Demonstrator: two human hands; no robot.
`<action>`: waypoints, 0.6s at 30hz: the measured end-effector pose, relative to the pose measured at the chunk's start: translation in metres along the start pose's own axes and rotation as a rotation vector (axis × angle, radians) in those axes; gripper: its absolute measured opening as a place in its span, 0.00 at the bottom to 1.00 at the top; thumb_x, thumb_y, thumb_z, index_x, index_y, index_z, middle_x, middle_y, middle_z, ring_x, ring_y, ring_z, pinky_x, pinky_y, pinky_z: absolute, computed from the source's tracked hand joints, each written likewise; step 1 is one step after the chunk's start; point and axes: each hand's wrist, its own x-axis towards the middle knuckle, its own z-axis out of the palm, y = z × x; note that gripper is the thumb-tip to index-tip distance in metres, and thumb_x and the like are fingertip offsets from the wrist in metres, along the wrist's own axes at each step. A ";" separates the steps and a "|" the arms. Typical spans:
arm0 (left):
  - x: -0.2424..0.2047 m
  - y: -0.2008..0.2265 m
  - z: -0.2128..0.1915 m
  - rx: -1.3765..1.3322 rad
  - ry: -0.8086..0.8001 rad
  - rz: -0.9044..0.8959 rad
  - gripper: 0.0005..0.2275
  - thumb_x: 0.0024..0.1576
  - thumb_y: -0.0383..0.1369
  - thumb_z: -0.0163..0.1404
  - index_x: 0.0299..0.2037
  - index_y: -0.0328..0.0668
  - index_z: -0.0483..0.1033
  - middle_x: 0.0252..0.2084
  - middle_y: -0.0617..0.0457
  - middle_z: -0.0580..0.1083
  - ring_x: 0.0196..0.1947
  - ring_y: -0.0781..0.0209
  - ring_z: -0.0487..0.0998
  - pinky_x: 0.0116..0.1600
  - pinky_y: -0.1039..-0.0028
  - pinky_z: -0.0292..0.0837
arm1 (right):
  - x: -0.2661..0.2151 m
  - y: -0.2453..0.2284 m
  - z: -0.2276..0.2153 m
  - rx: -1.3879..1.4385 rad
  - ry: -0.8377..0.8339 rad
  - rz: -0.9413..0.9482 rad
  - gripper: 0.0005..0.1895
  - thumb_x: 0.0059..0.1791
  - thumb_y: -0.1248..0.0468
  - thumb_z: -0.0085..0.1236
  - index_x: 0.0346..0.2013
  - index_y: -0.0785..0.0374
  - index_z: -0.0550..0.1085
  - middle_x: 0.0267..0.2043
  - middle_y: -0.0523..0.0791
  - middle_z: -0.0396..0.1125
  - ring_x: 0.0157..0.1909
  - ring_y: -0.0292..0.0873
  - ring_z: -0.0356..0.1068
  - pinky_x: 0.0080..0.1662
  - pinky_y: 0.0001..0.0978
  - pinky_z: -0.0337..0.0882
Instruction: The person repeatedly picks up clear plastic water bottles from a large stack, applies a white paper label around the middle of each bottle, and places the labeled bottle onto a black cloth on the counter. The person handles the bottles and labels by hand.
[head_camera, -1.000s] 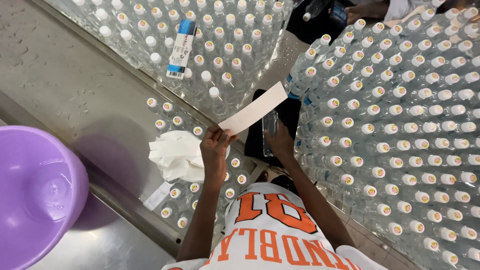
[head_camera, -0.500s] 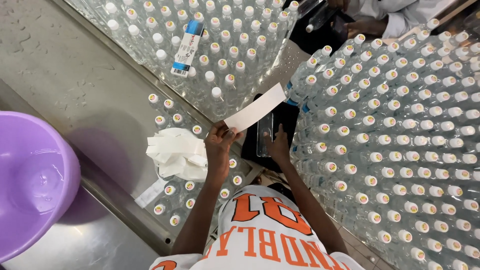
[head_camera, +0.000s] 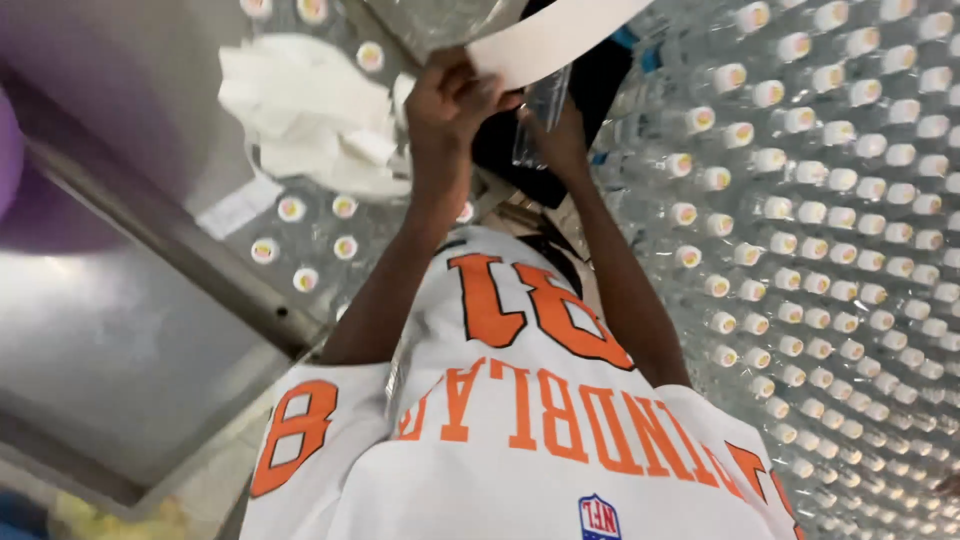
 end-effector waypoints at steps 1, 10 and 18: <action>-0.001 -0.001 -0.001 -0.058 -0.043 0.048 0.16 0.60 0.31 0.63 0.55 0.34 0.75 0.52 0.40 0.80 0.52 0.48 0.84 0.53 0.64 0.90 | 0.011 0.007 0.004 -0.028 -0.011 0.019 0.31 0.52 0.44 0.61 0.61 0.63 0.73 0.57 0.53 0.77 0.58 0.53 0.77 0.56 0.46 0.73; -0.031 -0.034 -0.016 -0.315 -0.046 0.122 0.15 0.66 0.27 0.62 0.61 0.39 0.77 0.55 0.45 0.80 0.57 0.52 0.84 0.59 0.62 0.94 | -0.026 -0.052 0.075 -0.066 -0.333 -0.194 0.12 0.58 0.56 0.53 0.48 0.62 0.73 0.46 0.52 0.73 0.49 0.48 0.68 0.48 0.51 0.69; -0.028 -0.026 -0.031 -0.274 -0.033 -0.008 0.15 0.65 0.27 0.61 0.61 0.36 0.77 0.55 0.42 0.81 0.56 0.52 0.85 0.58 0.63 0.93 | -0.043 -0.078 0.095 -0.091 -0.338 -0.104 0.19 0.57 0.53 0.57 0.52 0.66 0.72 0.48 0.57 0.71 0.51 0.55 0.69 0.51 0.54 0.70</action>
